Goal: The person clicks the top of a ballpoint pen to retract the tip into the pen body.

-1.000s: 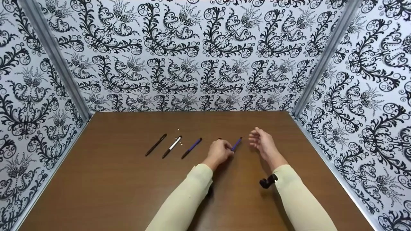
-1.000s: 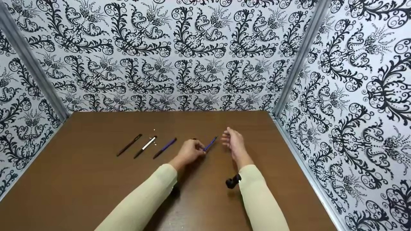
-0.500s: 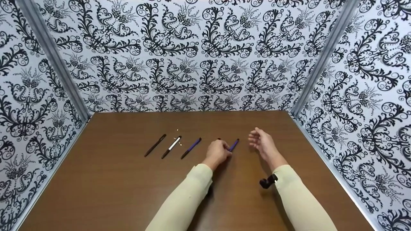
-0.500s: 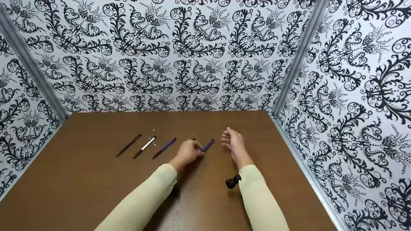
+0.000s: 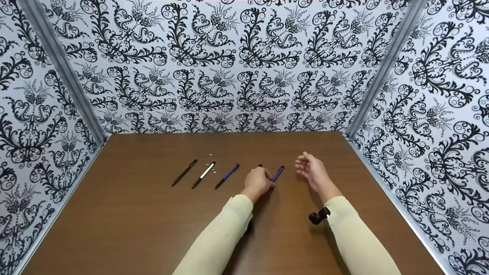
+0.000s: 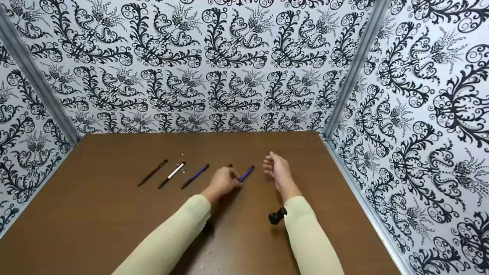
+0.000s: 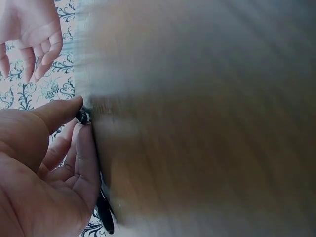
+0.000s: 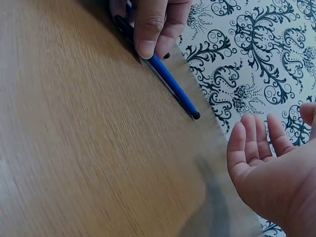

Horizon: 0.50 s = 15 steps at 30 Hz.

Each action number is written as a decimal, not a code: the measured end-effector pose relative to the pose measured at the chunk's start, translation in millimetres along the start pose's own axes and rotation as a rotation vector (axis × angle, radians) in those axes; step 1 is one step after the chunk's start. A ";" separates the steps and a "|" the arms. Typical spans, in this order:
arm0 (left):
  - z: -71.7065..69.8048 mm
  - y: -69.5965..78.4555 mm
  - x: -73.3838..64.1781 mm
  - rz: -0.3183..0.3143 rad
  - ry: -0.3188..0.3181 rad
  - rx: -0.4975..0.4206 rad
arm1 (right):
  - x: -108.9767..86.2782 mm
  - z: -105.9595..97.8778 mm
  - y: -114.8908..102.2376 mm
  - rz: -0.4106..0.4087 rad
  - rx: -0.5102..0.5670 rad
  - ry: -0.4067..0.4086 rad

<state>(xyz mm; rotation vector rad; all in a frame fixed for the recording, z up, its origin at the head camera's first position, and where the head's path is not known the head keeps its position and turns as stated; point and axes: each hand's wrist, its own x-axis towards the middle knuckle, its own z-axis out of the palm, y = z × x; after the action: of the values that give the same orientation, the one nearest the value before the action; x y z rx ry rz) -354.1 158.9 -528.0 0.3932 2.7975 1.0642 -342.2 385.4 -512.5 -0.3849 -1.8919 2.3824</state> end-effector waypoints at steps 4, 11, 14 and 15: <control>0.0 -0.6 0.1 -0.002 -0.003 0.011 | 0.0 0.8 -0.2 0.001 0.005 -0.001; -0.2 -0.1 0.2 -0.011 -0.009 0.010 | 0.5 1.8 -0.1 0.008 0.002 0.006; -0.1 -0.5 0.1 -0.012 -0.011 0.008 | 0.9 2.0 0.4 0.010 0.005 0.007; 0.1 -0.8 0.2 -0.012 -0.012 0.007 | 1.0 2.2 0.6 0.010 0.005 0.009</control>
<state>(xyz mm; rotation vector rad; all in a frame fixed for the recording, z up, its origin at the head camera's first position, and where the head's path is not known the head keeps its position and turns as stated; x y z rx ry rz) -354.4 158.5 -528.6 0.3812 2.7902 1.0458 -343.6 383.4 -512.8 -0.4050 -1.8836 2.3872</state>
